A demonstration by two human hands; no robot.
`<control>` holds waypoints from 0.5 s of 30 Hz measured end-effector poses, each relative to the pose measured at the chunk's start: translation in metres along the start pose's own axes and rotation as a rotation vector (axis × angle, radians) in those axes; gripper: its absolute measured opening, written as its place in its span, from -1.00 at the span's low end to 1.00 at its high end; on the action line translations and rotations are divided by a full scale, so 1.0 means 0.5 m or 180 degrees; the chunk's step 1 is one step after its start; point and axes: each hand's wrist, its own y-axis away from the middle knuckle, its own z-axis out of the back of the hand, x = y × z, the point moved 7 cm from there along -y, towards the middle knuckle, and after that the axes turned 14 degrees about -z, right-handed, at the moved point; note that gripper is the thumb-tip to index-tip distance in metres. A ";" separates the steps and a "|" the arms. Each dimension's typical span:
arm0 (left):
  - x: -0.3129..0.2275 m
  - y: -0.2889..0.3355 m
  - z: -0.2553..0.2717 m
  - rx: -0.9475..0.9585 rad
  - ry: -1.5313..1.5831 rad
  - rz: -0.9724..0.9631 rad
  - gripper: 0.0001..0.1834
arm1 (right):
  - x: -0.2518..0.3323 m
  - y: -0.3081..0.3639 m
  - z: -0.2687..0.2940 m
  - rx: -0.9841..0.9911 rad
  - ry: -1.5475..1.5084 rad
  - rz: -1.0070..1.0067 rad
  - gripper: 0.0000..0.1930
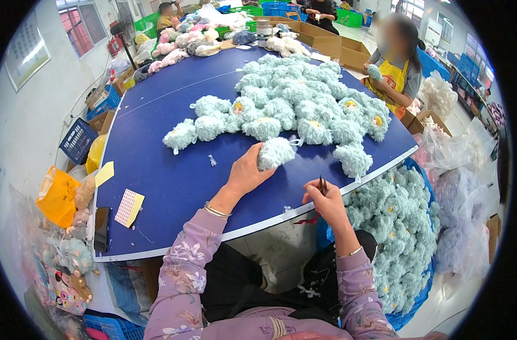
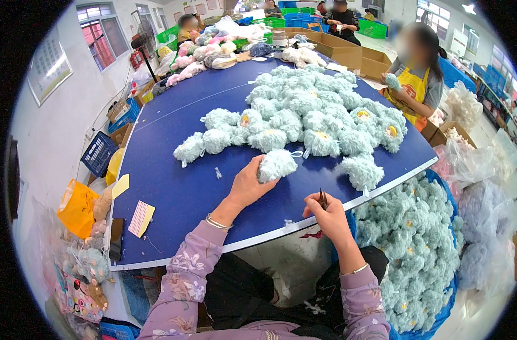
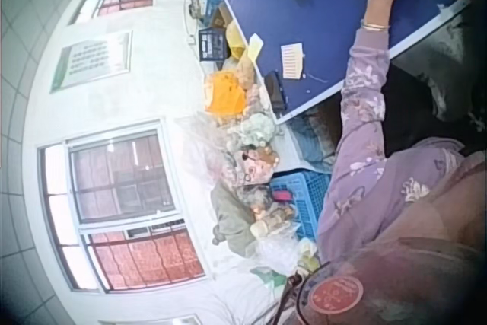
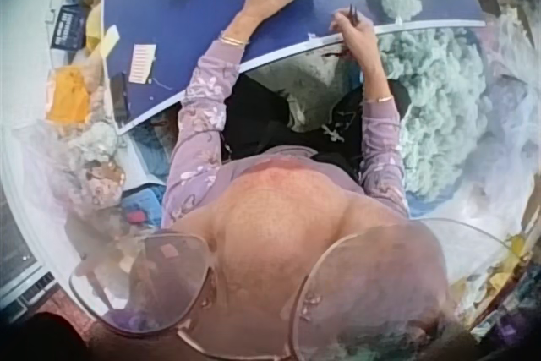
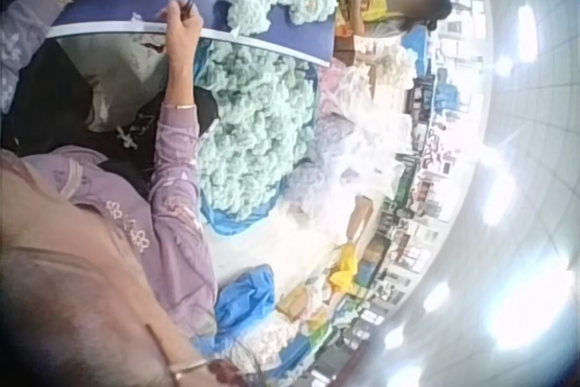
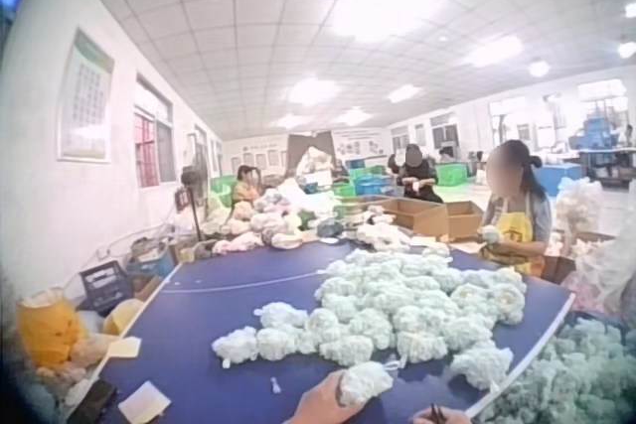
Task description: The person trims the edges of light blue plush toys using scissors, picking each toy from a pile, cutting stray fibers, and placing the finished items on a blue table. The person repeats this process for multiple toys throughout the clip.
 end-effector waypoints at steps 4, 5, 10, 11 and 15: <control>-0.005 0.000 0.001 -0.0030 -0.0010 -0.0151 -0.34 | -0.005 0.000 0.002 0.0011 0.0013 -0.0018 -0.79; -0.004 0.001 0.000 0.0007 0.0017 -0.0145 -0.34 | -0.006 -0.001 0.002 0.0011 0.0042 0.0007 -0.79; -0.007 0.002 -0.006 0.0138 0.0078 -0.0100 -0.35 | -0.003 0.004 0.002 -0.0017 0.0164 0.0028 -0.79; -0.005 0.003 -0.006 0.0119 0.0099 -0.0105 -0.35 | -0.003 0.004 0.003 -0.0006 0.0149 0.0022 -0.79; -0.002 0.005 -0.009 0.0146 0.0115 -0.0066 -0.36 | -0.007 0.002 0.004 0.0006 0.0130 0.0014 -0.78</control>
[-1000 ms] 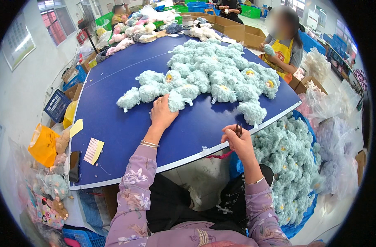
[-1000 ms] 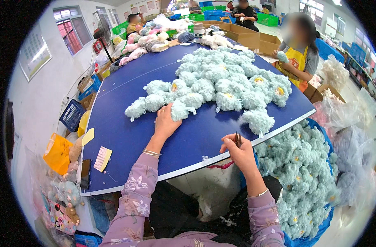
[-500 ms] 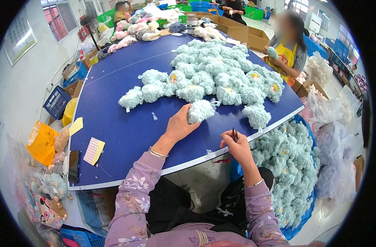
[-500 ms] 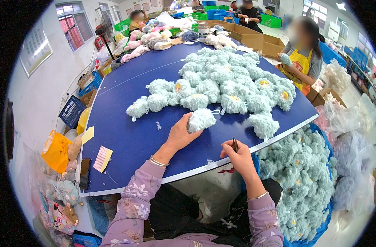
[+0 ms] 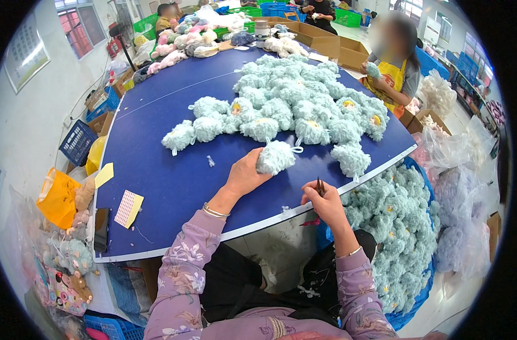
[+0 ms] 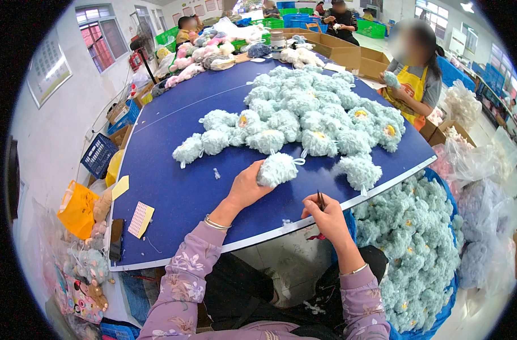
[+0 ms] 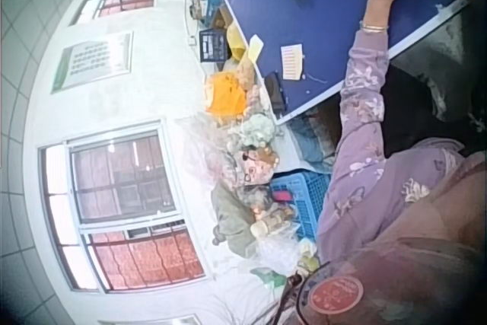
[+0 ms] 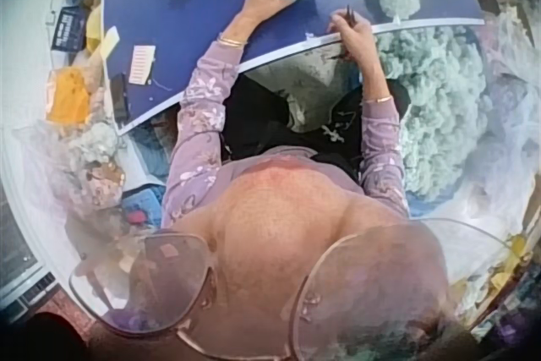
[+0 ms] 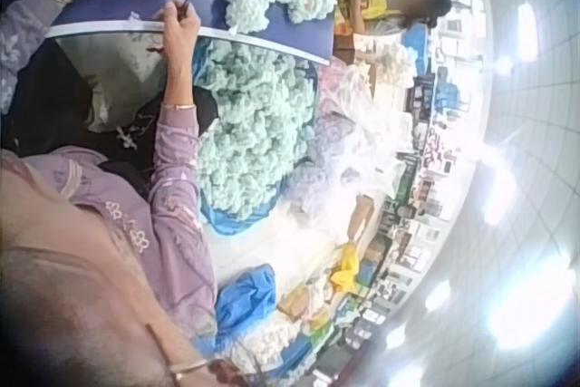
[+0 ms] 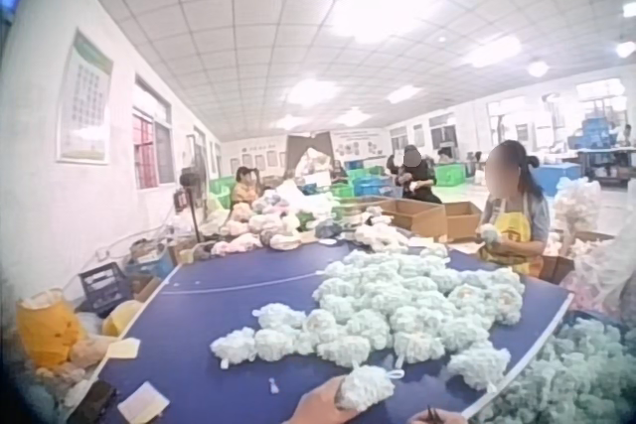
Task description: The person trims the edges of light blue plush toys using scissors, picking each toy from a pile, cutting stray fibers, and placing the finished items on a blue table. The person repeats this process for multiple toys throughout the clip.
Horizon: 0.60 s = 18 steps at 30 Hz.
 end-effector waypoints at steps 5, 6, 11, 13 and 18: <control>-0.005 -0.001 -0.003 0.0003 -0.0054 -0.0046 -0.37 | 0.001 0.000 -0.001 -0.0010 0.0024 0.0025 -0.77; -0.006 -0.001 -0.002 -0.0006 -0.0056 -0.0053 -0.38 | 0.001 0.000 0.000 -0.0017 0.0040 0.0014 -0.77; 0.000 0.001 -0.004 0.0002 0.0022 0.0003 -0.38 | -0.001 -0.001 -0.002 0.0004 -0.0004 0.0013 -0.78; 0.000 0.000 -0.005 0.0007 0.0037 -0.0002 -0.39 | 0.001 0.000 -0.002 0.0013 -0.0007 0.0006 -0.78; -0.003 -0.001 -0.003 -0.0011 0.0001 -0.0075 -0.39 | 0.000 -0.002 -0.003 -0.0018 0.0045 0.0022 -0.80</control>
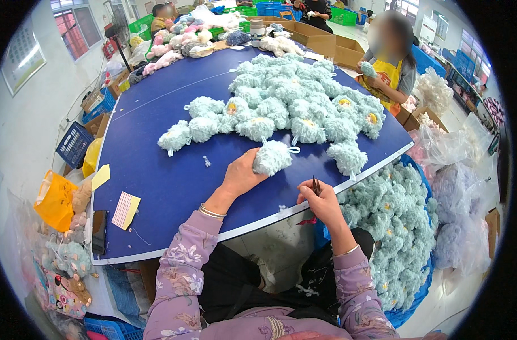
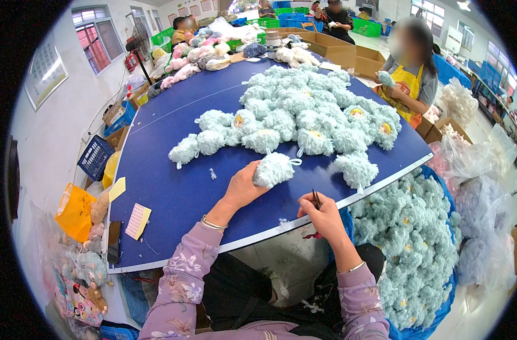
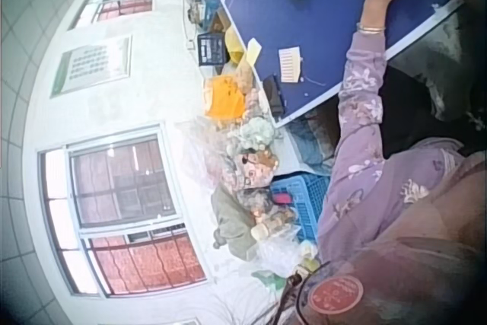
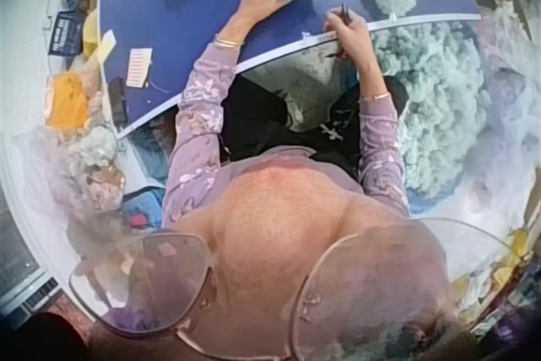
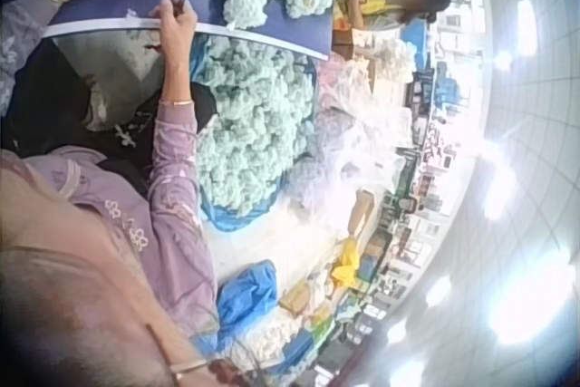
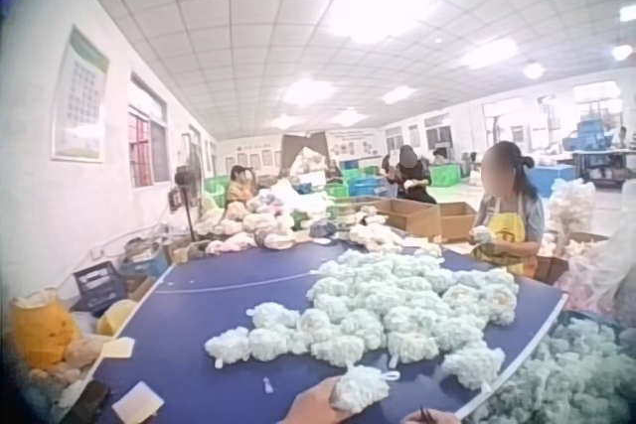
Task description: The person trims the edges of light blue plush toys using scissors, picking each toy from a pile, cutting stray fibers, and placing the finished items on a blue table. The person repeats this process for multiple toys throughout the clip.
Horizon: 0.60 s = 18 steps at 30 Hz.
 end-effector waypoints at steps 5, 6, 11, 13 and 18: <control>0.000 0.000 0.001 0.0011 -0.0003 0.0028 -0.40 | 0.000 0.001 0.000 0.0001 0.0029 -0.0023 -0.81; -0.001 0.000 0.001 0.0018 0.0000 0.0043 -0.40 | 0.001 0.002 0.000 0.0002 0.0028 -0.0035 -0.81; -0.005 0.000 0.003 -0.0002 0.0016 0.0027 -0.40 | 0.003 0.003 -0.002 0.0005 0.0019 -0.0034 -0.80; -0.003 0.001 0.002 -0.0015 0.0018 0.0015 -0.40 | 0.004 0.004 -0.001 -0.0010 0.0034 -0.0016 -0.80; -0.005 -0.001 0.003 -0.0038 0.0021 0.0014 -0.40 | 0.001 0.003 -0.002 -0.0005 0.0024 -0.0035 -0.79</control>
